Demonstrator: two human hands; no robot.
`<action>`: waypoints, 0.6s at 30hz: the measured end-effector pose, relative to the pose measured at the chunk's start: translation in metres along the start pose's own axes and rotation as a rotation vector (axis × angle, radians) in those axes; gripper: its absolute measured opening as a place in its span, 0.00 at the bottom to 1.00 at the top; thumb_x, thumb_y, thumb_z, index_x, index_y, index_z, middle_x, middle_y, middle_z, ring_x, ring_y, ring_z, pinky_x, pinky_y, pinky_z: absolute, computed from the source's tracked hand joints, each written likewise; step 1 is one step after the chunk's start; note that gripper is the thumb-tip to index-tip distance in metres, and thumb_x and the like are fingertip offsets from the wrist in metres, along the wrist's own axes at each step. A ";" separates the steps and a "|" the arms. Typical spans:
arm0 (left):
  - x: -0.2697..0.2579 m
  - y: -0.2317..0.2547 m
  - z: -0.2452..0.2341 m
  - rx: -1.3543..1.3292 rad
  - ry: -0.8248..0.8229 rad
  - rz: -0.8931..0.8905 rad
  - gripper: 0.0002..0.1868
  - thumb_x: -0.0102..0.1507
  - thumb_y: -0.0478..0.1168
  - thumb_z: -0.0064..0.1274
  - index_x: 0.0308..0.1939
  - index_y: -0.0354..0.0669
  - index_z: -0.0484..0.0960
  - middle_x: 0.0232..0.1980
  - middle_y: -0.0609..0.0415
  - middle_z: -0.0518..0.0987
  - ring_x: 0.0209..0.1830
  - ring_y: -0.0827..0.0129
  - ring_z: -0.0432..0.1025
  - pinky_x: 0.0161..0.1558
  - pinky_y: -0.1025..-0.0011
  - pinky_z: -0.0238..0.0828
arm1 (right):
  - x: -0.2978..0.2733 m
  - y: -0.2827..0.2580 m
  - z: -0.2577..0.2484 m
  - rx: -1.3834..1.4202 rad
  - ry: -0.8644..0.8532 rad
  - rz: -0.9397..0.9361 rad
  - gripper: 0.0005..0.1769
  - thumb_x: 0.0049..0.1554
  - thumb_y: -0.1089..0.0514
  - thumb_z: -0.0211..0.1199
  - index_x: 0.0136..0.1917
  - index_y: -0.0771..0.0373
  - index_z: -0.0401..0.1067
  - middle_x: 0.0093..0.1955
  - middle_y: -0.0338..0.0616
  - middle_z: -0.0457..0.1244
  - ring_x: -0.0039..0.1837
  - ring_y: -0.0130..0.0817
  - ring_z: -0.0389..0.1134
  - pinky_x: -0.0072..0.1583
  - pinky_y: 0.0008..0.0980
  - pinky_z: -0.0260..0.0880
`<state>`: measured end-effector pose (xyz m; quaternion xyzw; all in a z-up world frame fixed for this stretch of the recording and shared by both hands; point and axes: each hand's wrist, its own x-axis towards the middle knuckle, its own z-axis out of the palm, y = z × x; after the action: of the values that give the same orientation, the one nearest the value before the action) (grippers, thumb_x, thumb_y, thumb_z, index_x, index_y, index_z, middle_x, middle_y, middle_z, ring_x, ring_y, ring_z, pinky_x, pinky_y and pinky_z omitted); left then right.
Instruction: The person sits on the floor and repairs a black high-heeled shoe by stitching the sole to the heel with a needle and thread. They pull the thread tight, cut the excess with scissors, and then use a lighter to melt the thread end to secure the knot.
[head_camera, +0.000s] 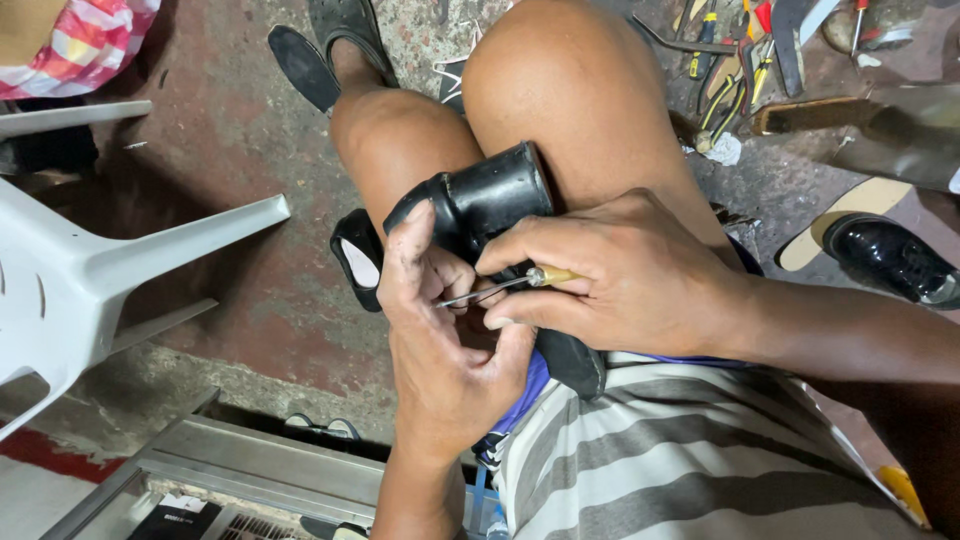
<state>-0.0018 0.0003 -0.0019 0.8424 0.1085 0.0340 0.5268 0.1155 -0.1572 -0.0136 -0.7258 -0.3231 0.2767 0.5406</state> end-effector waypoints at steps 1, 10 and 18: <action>0.000 -0.001 0.000 0.017 0.004 0.024 0.51 0.60 0.24 0.62 0.81 0.38 0.48 0.46 0.53 0.65 0.39 0.76 0.63 0.41 0.80 0.70 | 0.001 0.000 0.000 -0.034 0.037 -0.074 0.16 0.53 0.52 0.74 0.53 0.57 0.76 0.40 0.41 0.71 0.35 0.31 0.72 0.38 0.32 0.70; -0.001 -0.003 0.001 -0.022 0.007 0.034 0.53 0.63 0.25 0.67 0.81 0.39 0.45 0.48 0.52 0.68 0.38 0.77 0.68 0.41 0.81 0.73 | 0.000 0.001 0.000 -0.301 0.121 -0.111 0.05 0.55 0.58 0.71 0.44 0.58 0.77 0.32 0.37 0.69 0.32 0.28 0.70 0.34 0.33 0.66; 0.011 0.011 -0.005 0.039 -0.037 -0.013 0.63 0.52 0.37 0.80 0.81 0.38 0.50 0.62 0.47 0.75 0.32 0.81 0.72 0.33 0.82 0.73 | -0.041 0.078 -0.071 -0.423 0.530 0.140 0.06 0.70 0.64 0.63 0.49 0.67 0.72 0.38 0.40 0.63 0.37 0.22 0.61 0.39 0.24 0.59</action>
<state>0.0093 0.0025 0.0092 0.8523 0.1048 0.0127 0.5123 0.1558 -0.2475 -0.0685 -0.8887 -0.1712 0.0419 0.4232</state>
